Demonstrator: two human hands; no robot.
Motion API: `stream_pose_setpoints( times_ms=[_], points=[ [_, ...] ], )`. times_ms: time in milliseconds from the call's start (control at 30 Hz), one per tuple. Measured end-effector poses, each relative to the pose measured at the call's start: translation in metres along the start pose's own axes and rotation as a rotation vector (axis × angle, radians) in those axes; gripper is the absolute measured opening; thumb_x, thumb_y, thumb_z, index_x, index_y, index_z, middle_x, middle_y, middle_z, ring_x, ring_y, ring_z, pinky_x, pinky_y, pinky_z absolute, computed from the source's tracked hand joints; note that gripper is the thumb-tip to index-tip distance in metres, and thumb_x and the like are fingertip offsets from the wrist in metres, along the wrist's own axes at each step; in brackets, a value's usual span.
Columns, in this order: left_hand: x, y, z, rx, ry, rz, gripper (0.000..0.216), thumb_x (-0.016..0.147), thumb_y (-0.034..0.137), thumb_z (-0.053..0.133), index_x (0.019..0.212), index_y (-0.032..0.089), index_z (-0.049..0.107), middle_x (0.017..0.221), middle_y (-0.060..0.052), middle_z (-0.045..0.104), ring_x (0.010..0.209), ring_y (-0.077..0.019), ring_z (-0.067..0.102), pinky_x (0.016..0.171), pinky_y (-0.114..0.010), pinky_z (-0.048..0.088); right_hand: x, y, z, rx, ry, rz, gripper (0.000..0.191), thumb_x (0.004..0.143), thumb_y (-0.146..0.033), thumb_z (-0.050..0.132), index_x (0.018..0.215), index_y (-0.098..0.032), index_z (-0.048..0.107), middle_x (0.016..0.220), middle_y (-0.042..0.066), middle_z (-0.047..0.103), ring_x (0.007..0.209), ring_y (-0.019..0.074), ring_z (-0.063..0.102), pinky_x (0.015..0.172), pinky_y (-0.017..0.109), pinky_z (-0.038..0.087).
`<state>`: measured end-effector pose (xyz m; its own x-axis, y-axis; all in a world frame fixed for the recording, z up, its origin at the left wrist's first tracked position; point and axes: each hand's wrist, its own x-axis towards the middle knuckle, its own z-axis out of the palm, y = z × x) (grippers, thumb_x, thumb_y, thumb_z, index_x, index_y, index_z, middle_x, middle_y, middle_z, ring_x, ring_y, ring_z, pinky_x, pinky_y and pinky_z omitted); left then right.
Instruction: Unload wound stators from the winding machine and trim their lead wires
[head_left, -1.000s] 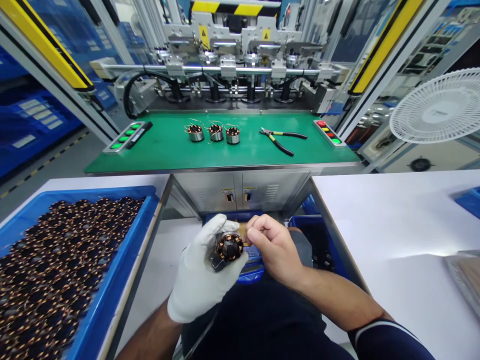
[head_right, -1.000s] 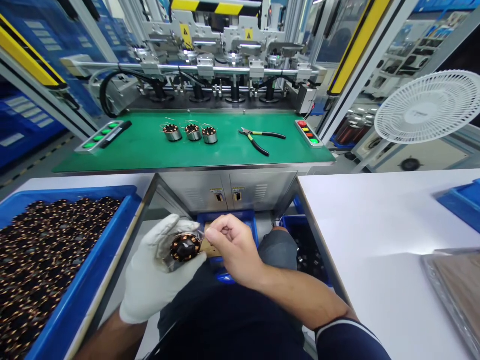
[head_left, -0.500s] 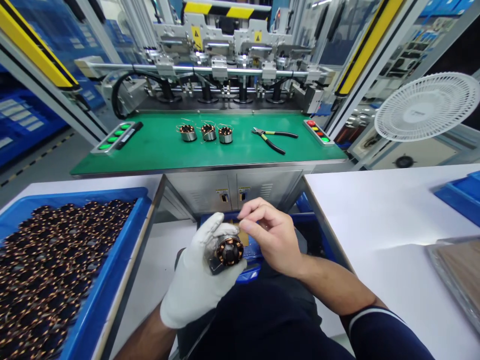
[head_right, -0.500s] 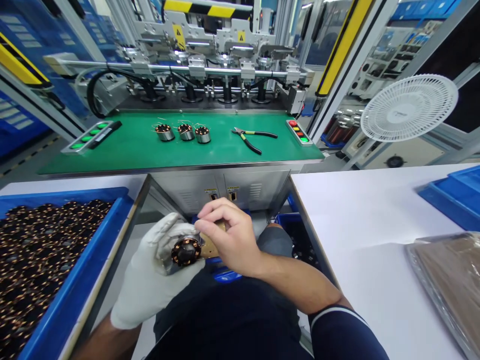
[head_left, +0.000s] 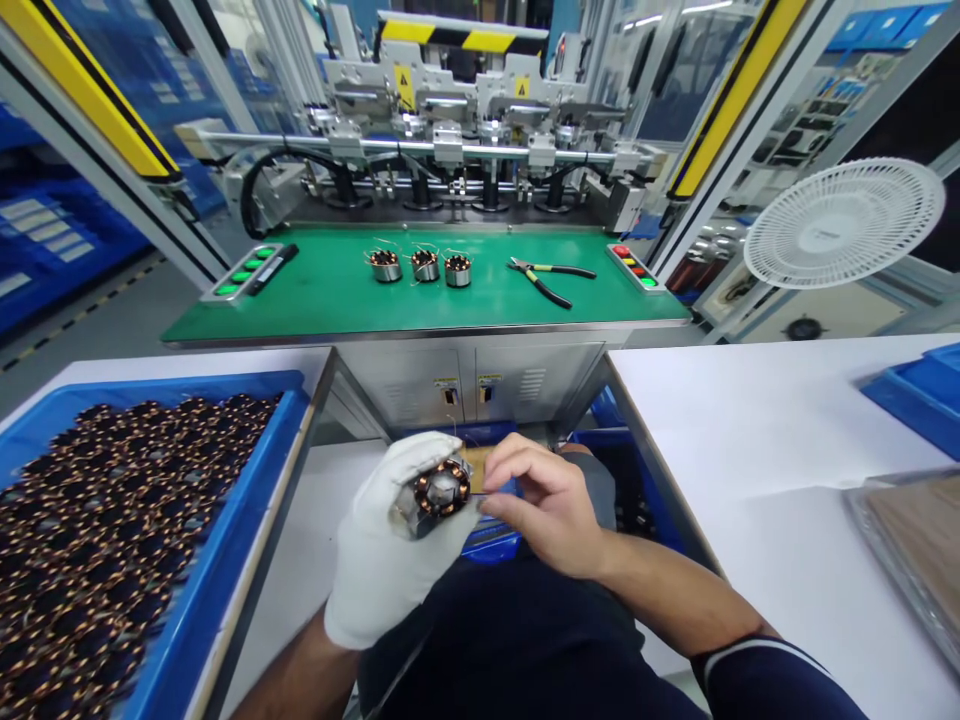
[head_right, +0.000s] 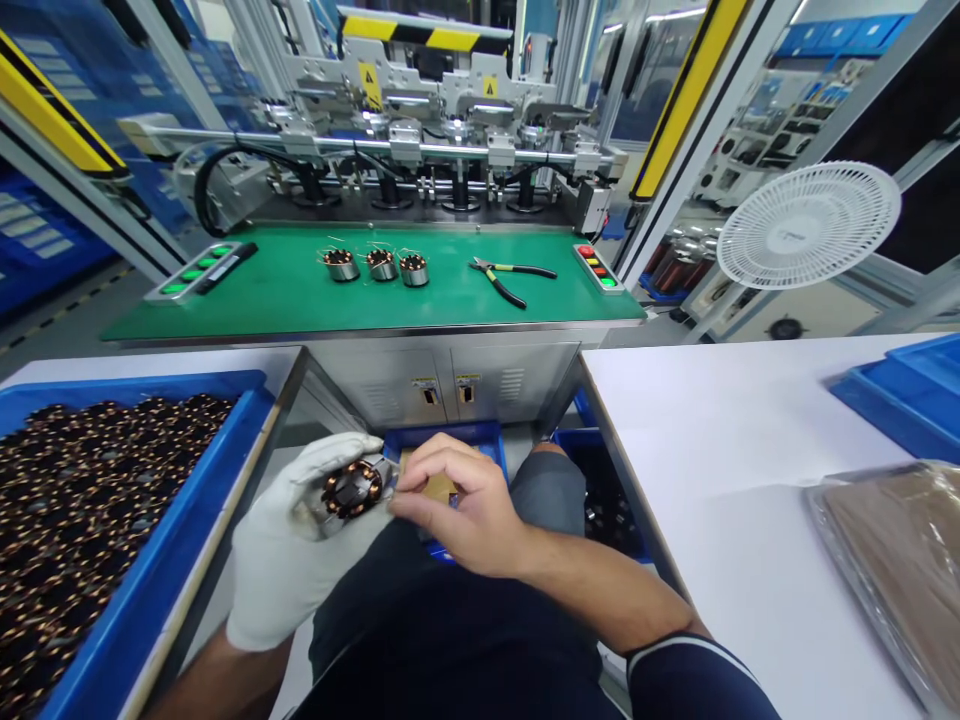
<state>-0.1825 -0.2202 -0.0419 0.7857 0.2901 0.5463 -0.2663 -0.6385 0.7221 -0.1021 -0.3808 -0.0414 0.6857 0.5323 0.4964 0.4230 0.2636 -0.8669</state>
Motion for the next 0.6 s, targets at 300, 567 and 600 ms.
stream_pose_setpoints(
  times_ms=[300, 567, 600],
  points=[
    [0.002, 0.011, 0.002, 0.019, -0.017, 0.056, 0.027, 0.081, 0.027, 0.071, 0.105, 0.02, 0.063, 0.104, -0.006, 0.072, 0.096, -0.0179, 0.072, 0.087, -0.026, 0.061, 0.011, -0.014, 0.003, -0.037, 0.082, 0.037, 0.018, 0.081, -0.024, 0.08, 0.072, -0.017, 0.067, 0.071, 0.001, 0.066, 0.065, 0.0105, 0.062, 0.063, 0.024, 0.051],
    [0.001, 0.017, -0.001, 0.095, -0.038, 0.088, 0.022, 0.078, 0.023, 0.067, 0.1, 0.021, 0.064, 0.101, -0.004, 0.073, 0.093, -0.0163, 0.073, 0.086, -0.023, 0.059, 0.014, -0.013, 0.001, 0.035, 0.032, 0.063, 0.021, 0.086, -0.028, 0.076, 0.07, -0.016, 0.068, 0.071, 0.002, 0.068, 0.066, 0.011, 0.062, 0.065, 0.025, 0.052],
    [0.001, 0.017, -0.001, 0.092, -0.045, 0.081, 0.022, 0.078, 0.021, 0.066, 0.1, 0.022, 0.064, 0.101, -0.003, 0.073, 0.093, -0.0161, 0.073, 0.086, -0.023, 0.059, 0.014, -0.013, 0.002, 0.025, 0.041, 0.046, 0.02, 0.086, -0.026, 0.076, 0.071, -0.016, 0.068, 0.071, 0.002, 0.068, 0.066, 0.0109, 0.063, 0.065, 0.025, 0.052]
  ],
)
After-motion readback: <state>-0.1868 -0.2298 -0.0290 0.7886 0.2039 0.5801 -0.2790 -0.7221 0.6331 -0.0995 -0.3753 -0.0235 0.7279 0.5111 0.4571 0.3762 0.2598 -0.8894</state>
